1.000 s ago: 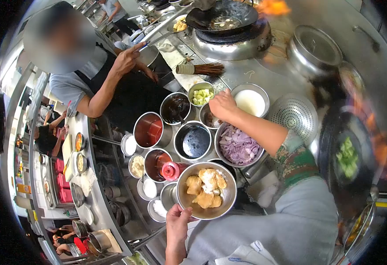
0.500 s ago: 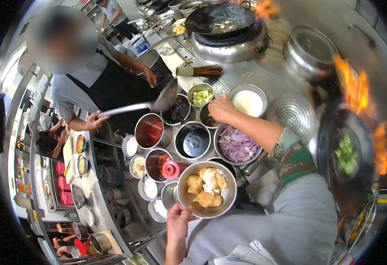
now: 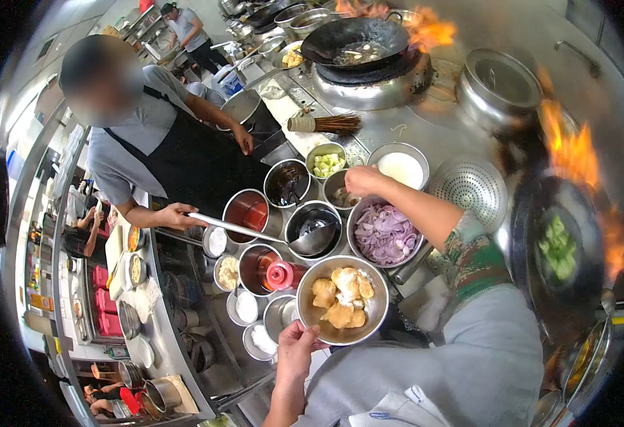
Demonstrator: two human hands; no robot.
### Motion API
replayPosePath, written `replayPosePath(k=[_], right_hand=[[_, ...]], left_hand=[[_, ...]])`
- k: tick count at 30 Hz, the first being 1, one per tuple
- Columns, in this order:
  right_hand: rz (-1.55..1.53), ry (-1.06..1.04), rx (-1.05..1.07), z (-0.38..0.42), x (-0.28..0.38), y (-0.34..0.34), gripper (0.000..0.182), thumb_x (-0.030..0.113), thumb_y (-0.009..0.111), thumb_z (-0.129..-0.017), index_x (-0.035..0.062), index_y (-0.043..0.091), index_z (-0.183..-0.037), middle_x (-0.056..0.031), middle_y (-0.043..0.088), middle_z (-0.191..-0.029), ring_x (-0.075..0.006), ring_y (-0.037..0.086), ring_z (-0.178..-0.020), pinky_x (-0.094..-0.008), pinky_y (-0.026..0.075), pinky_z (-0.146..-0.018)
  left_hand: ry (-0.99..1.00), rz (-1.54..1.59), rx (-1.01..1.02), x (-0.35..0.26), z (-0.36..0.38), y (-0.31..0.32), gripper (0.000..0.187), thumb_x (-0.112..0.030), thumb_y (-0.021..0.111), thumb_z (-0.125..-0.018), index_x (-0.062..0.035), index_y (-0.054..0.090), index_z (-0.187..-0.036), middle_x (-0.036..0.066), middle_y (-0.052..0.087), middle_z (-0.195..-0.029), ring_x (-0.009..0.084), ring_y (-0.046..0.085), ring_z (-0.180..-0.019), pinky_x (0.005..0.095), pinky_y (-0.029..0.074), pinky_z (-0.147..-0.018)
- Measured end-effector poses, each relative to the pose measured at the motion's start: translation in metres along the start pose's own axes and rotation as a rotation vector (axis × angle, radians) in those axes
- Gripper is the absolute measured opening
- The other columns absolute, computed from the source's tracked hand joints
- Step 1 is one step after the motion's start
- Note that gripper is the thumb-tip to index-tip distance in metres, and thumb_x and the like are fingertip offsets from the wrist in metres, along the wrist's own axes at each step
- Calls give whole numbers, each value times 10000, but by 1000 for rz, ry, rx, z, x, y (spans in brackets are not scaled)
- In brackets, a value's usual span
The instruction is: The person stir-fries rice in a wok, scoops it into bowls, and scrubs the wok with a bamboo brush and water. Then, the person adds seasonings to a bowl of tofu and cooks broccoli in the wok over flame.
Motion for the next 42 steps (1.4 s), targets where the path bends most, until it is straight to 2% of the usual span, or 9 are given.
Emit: replayPosePath(k=[4,8,13,15,18,26,28,32,42], right_hand=[[-220,-92,-19,-4,-35,-3,185,167,635,-788,66,715,-920,-133,693,-827,-236,652,-791,-340,496,-702],[-370,-38,-68,29,-40,-37,163,140,626,-807,28,681,-911,-66,673,-806,-157,596,-771,-333,469,-727],[-393,-194,-179,116,16,-104,115,121,594,-817,48,656,-882,-79,655,-801,-193,606,-761,-340,466,-697],[9,-590,-548,176,70,-131,88,61,604,-802,38,637,-880,-85,598,-812,-230,584,-736,-333,466,-667],[281,-559,-504,220,103,-104,113,116,608,-770,40,603,-853,-86,533,-808,-267,584,-783,-364,473,-702],[212,-517,-686,254,113,-101,127,49,605,-774,26,612,-899,-90,543,-842,-267,598,-781,-361,484,-701],[-178,-228,-682,250,93,-109,93,47,592,-821,7,623,-899,-113,597,-864,-284,613,-786,-355,490,-700],[-438,5,-715,195,35,-88,111,86,588,-834,-12,633,-861,-167,653,-885,-329,626,-810,-385,492,-733],[125,1,-451,33,9,-34,169,125,587,-779,63,713,-872,-183,665,-841,-366,633,-852,-454,495,-777]], left_hand=[[1,11,39,2,-12,8,199,-58,592,-902,-47,473,-742,79,610,-798,135,632,-671,289,600,-610],[24,48,77,-3,-27,20,197,-95,598,-904,-46,487,-749,63,594,-757,128,624,-660,292,595,-621],[42,80,112,-10,-49,43,179,-108,595,-906,-49,498,-768,52,591,-743,114,605,-641,284,577,-619],[115,120,145,-11,-56,49,168,-114,585,-913,-51,505,-780,47,591,-741,112,600,-637,273,574,-624],[111,125,153,-26,-48,62,169,-115,576,-920,-61,501,-778,50,597,-748,116,613,-653,271,567,-622],[154,155,202,-35,-42,62,181,-107,582,-916,-63,495,-763,56,601,-739,119,612,-645,277,565,-627],[181,150,199,-35,-43,59,187,-109,585,-915,-64,494,-758,51,596,-733,111,601,-634,276,564,-625],[168,141,187,-28,-42,49,183,-113,593,-911,-58,500,-763,38,580,-718,97,579,-619,272,564,-622],[110,81,97,-10,2,1,177,-78,608,-901,-19,506,-768,104,629,-825,135,645,-706,276,579,-636]])
Point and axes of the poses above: each hand's wrist, its own z-axis away from the middle knuckle, its own y-axis out of the palm, x = y × z, the point moved 7 cm from there along -z, towards the middle knuckle
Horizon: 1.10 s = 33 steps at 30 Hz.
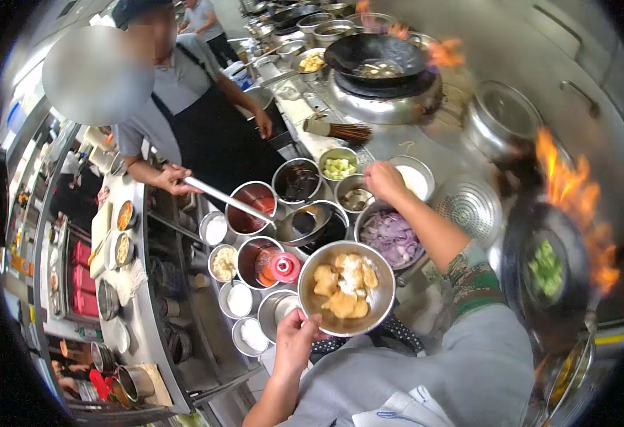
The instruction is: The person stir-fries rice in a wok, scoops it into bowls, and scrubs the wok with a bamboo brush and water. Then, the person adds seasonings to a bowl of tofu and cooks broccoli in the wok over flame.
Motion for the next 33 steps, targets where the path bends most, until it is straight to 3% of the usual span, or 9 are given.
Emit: replayPosePath(k=[6,9,10,11,14,15,24,27,33], right_hand=[[-64,-151,178,-93,21,50,235,136,615,-758,26,700,-946,-178,684,-946,-296,670,-883,-405,519,-792],[-873,-316,76,-91,-11,85,484,273,679,-765,38,599,-1181,-141,661,-1063,-243,628,-971,-387,495,-859],[-516,-100,28,-96,5,76,449,278,687,-746,63,629,-1137,-149,646,-1122,-259,615,-1046,-386,481,-899],[-103,-171,218,-129,-12,124,427,242,685,-712,92,643,-1110,-132,650,-1098,-280,620,-1008,-382,488,-880],[49,-276,282,-133,6,120,406,247,638,-683,84,670,-1053,-179,648,-1027,-329,603,-1022,-403,482,-879],[15,-376,270,-131,6,122,354,301,666,-697,34,673,-930,-212,640,-943,-379,604,-933,-445,486,-805],[132,-256,256,-142,10,136,266,235,589,-774,35,680,-923,-206,646,-984,-360,612,-958,-461,477,-829],[121,-329,224,-135,12,130,333,373,575,-786,72,702,-854,-179,672,-833,-350,646,-769,-457,503,-675],[29,-12,529,-136,4,136,241,238,667,-669,54,712,-816,-151,687,-821,-289,658,-691,-408,526,-651]], left_hand=[[-18,10,-111,0,39,-25,162,-77,611,-897,-28,528,-766,70,632,-817,117,624,-683,254,563,-625],[40,38,-215,1,55,-35,152,-80,627,-884,-44,550,-759,33,627,-794,92,604,-683,244,543,-611],[4,-20,-191,7,59,-37,183,-104,625,-897,-39,537,-749,35,629,-796,87,612,-704,233,536,-619],[-32,-77,-179,13,64,-41,216,-127,622,-909,-34,525,-740,37,632,-798,83,621,-724,221,529,-627],[14,89,-211,19,75,-53,206,-159,597,-931,-43,529,-774,6,598,-815,67,572,-755,228,509,-689],[21,125,-142,22,77,-48,211,-172,583,-943,-48,524,-782,3,592,-814,66,565,-766,231,506,-701],[49,134,-347,7,106,-71,198,-175,613,-914,-33,540,-797,10,597,-777,58,580,-702,211,517,-635],[14,77,-485,17,116,-88,133,-120,626,-885,7,591,-864,70,642,-830,105,616,-711,240,537,-614],[127,170,-601,24,117,-94,41,-23,583,-835,-21,550,-810,49,597,-756,80,540,-588,295,571,-597]])
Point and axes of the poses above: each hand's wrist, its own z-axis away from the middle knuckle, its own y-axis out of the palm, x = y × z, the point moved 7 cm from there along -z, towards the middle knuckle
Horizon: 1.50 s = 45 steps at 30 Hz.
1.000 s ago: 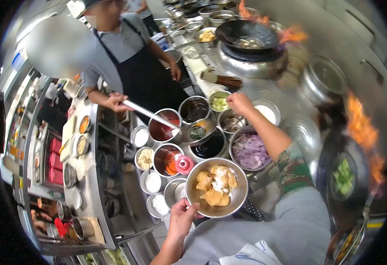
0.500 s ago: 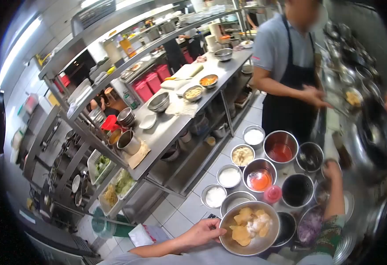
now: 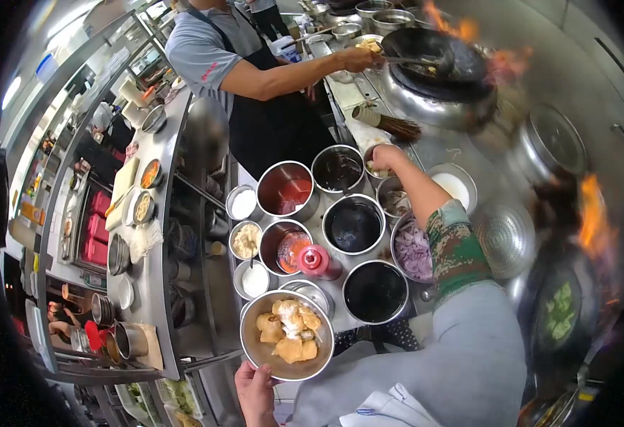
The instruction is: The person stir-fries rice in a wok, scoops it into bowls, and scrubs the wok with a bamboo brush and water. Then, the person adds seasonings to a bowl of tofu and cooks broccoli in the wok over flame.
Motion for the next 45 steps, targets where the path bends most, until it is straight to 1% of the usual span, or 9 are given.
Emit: replayPosePath(k=[2,5,10,14,19,23,29,36,45], right_hand=[[77,-107,-34,-6,4,4,249,241,675,-683,50,709,-839,-142,689,-813,-262,659,-649,-393,538,-624],[20,-13,73,-14,-4,11,293,234,730,-633,76,665,-871,-117,655,-748,-237,651,-601,-375,537,-524],[-333,121,75,-8,-20,0,246,58,738,-689,45,666,-924,-102,642,-766,-212,656,-605,-342,532,-448],[-780,167,0,-4,-42,-7,162,-27,693,-731,6,649,-883,-81,606,-761,-201,633,-585,-324,545,-497],[-1157,201,-61,38,-34,-29,221,4,654,-816,33,625,-1034,-73,602,-1014,-171,599,-936,-279,548,-750],[-1553,60,-92,82,-24,-47,186,18,603,-876,23,602,-1062,-85,610,-1040,-179,617,-952,-281,560,-752],[-1472,-246,239,232,132,-54,222,89,613,-890,30,606,-1104,-81,648,-1035,-183,647,-935,-270,551,-749],[-1189,-285,674,333,321,67,294,251,548,-958,28,601,-1142,-63,633,-1048,-138,606,-967,-301,560,-774],[-731,-578,804,394,479,181,260,59,548,-924,1,597,-1172,-54,642,-1065,-112,603,-976,-273,519,-853]], left_hand=[[-19,-5,-32,4,-1,0,29,-15,572,-835,-25,545,-831,42,596,-755,76,538,-577,300,585,-578],[-22,-9,-13,5,-1,-3,23,-17,568,-838,-26,554,-854,38,594,-751,80,544,-571,293,588,-563],[-18,-42,-66,5,0,-3,37,-18,553,-842,-19,565,-877,32,588,-744,87,562,-579,296,589,-565],[-19,-25,-84,13,-1,-10,43,-19,543,-837,-15,565,-874,42,596,-755,99,581,-590,303,589,-563],[-15,4,-87,10,-7,-24,32,-31,541,-838,-14,558,-858,55,604,-763,113,592,-602,308,584,-559],[-29,-31,-72,10,-16,-23,39,-41,536,-845,-8,553,-857,87,628,-801,141,624,-649,312,579,-563],[-33,17,60,15,-38,-36,95,-79,585,-868,1,563,-824,111,646,-824,142,628,-682,259,535,-563],[46,-38,85,7,-23,-84,177,-114,591,-886,-54,498,-748,56,610,-751,110,602,-643,271,557,-607],[90,145,-126,19,34,-242,204,-86,590,-900,-41,489,-729,84,630,-796,124,633,-648,244,568,-590]])
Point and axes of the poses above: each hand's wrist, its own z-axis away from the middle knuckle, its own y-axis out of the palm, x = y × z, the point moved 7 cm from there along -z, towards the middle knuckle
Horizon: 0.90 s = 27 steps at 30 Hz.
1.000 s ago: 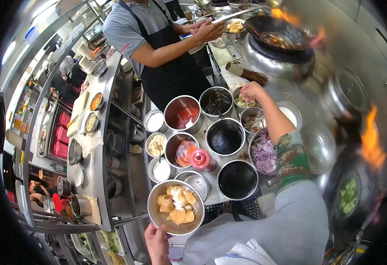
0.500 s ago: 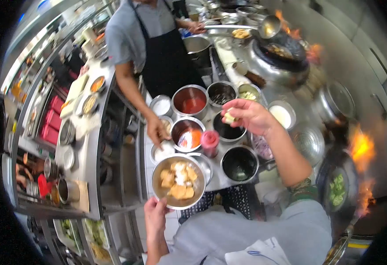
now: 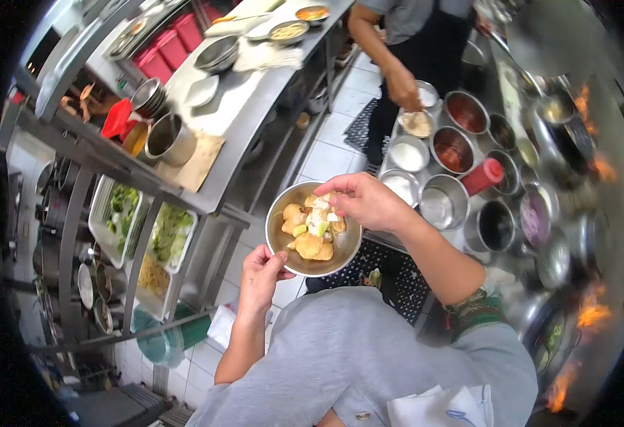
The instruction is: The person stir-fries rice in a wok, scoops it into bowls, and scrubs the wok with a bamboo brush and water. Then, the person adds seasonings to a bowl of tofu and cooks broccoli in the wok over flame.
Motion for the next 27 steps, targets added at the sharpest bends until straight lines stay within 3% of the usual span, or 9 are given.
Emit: replayPosePath(k=[3,5,7,8,9,13,15,23,27], right_hand=[[139,-117,17,-21,17,39,280,40,558,-878,-20,607,-1147,-69,664,-978,-114,610,-891,-262,501,-810],[90,-162,66,-33,28,67,278,28,584,-864,-29,613,-1134,-88,669,-1023,-123,614,-927,-269,494,-835],[-39,-231,-22,-41,44,81,268,42,594,-872,-32,615,-1129,-87,668,-1036,-133,617,-946,-269,491,-850],[162,-234,-102,-45,45,74,251,52,587,-893,-37,609,-1127,-88,664,-1036,-130,619,-950,-263,492,-857],[170,-233,-90,-47,48,75,251,52,587,-893,-37,609,-1127,-88,664,-1036,-130,619,-950,-263,492,-857],[-24,-275,-99,-49,62,63,231,91,581,-914,-48,613,-1095,-82,662,-1002,-122,631,-911,-255,501,-829],[-77,-179,-143,-45,48,53,230,109,579,-918,-44,617,-1085,-75,661,-992,-121,634,-875,-256,508,-799],[-9,-24,-199,-31,-39,37,198,118,566,-918,-28,633,-1033,-39,647,-842,-104,597,-767,-252,495,-707],[51,-15,-156,-24,-87,26,221,119,562,-930,-22,602,-1095,-62,655,-912,-105,609,-791,-243,504,-711]], left_hand=[[17,0,-91,-5,11,-36,156,-89,580,-888,-59,502,-756,61,621,-754,111,620,-625,256,566,-604],[10,33,-133,-7,16,-58,160,-90,580,-889,-62,498,-754,58,617,-746,111,619,-622,256,568,-604],[-1,74,-168,-6,18,-74,165,-90,580,-890,-65,495,-752,55,612,-738,111,618,-619,255,569,-603],[2,87,-178,-6,18,-79,167,-93,582,-890,-68,493,-752,52,610,-735,113,619,-621,261,571,-605],[6,101,-188,-5,17,-85,169,-96,584,-890,-72,490,-752,48,607,-732,114,620,-622,266,573,-607],[-2,163,-225,-1,6,-105,176,-113,590,-890,-76,490,-750,47,608,-737,118,624,-640,279,574,-612],[-30,186,-248,0,-9,-115,164,-129,592,-891,-70,495,-772,55,617,-759,127,627,-660,287,571,-624],[116,229,-391,-24,-190,-148,144,-89,581,-872,-49,476,-782,86,585,-756,179,645,-641,269,562,-559],[110,329,-450,-26,-300,-151,96,-81,582,-865,-50,494,-839,70,549,-764,149,573,-593,275,557,-516]])
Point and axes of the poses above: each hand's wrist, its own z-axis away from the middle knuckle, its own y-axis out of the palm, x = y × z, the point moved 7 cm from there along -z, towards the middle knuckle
